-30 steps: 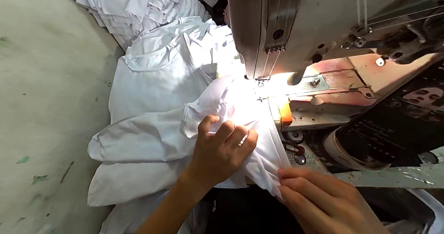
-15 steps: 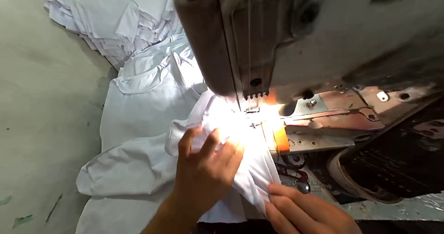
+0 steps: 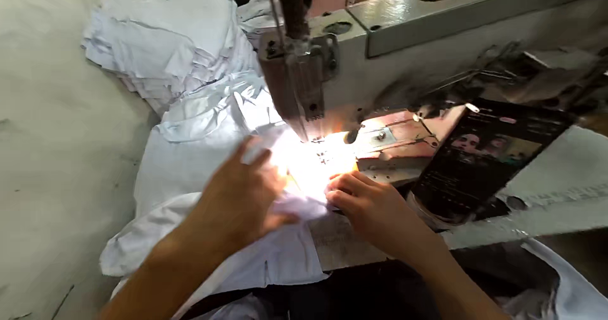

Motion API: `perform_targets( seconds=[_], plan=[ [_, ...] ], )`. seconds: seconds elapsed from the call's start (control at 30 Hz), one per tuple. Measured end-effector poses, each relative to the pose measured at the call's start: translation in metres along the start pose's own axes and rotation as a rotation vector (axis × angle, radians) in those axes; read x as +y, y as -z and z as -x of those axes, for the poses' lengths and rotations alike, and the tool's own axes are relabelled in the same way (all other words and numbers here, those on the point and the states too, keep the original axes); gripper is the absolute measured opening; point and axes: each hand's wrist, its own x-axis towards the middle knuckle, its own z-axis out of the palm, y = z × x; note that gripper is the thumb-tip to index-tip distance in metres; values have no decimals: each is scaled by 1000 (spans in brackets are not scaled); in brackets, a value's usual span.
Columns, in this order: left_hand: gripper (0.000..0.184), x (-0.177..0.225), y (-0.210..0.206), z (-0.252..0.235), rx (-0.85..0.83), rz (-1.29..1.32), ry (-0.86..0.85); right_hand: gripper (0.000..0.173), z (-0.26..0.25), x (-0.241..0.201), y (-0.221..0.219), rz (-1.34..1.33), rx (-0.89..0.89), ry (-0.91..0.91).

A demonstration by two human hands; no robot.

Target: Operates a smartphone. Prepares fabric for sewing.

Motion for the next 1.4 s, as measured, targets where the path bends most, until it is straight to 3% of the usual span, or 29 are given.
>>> perform_targets(
  seconds=[0.07,0.23,0.37,0.47,0.7,0.9,1.13,1.2,1.3,1.37,1.4],
  plan=[
    [59,6,13,9,-41,-92,93,16,0,1,1,-13,-15,-27],
    [44,64,54,27,-100,22,69,16,1,-1,6,-36,-41,41],
    [33,83,72,29,-192,244,-125,19,12,-23,23,-303,-102,183],
    [32,98,70,32,-145,266,-163,20,17,-37,34,-451,-148,291],
    [33,89,57,34,-32,452,-216,19,20,-53,43,-449,-65,341],
    [62,34,35,62,96,95,79,16,42,-56,42,-330,-62,212],
    [52,65,62,64,1,152,47,19,56,-55,25,-286,-134,136],
    [55,73,46,59,130,199,84,17,61,-55,23,-334,-95,126],
    [78,93,-30,55,417,310,270,16,67,-52,21,-550,14,101],
    [80,97,-85,65,448,309,421,17,69,-50,21,-633,95,74],
    [71,96,-101,72,421,286,472,18,69,-49,22,-647,127,60]
  ],
)
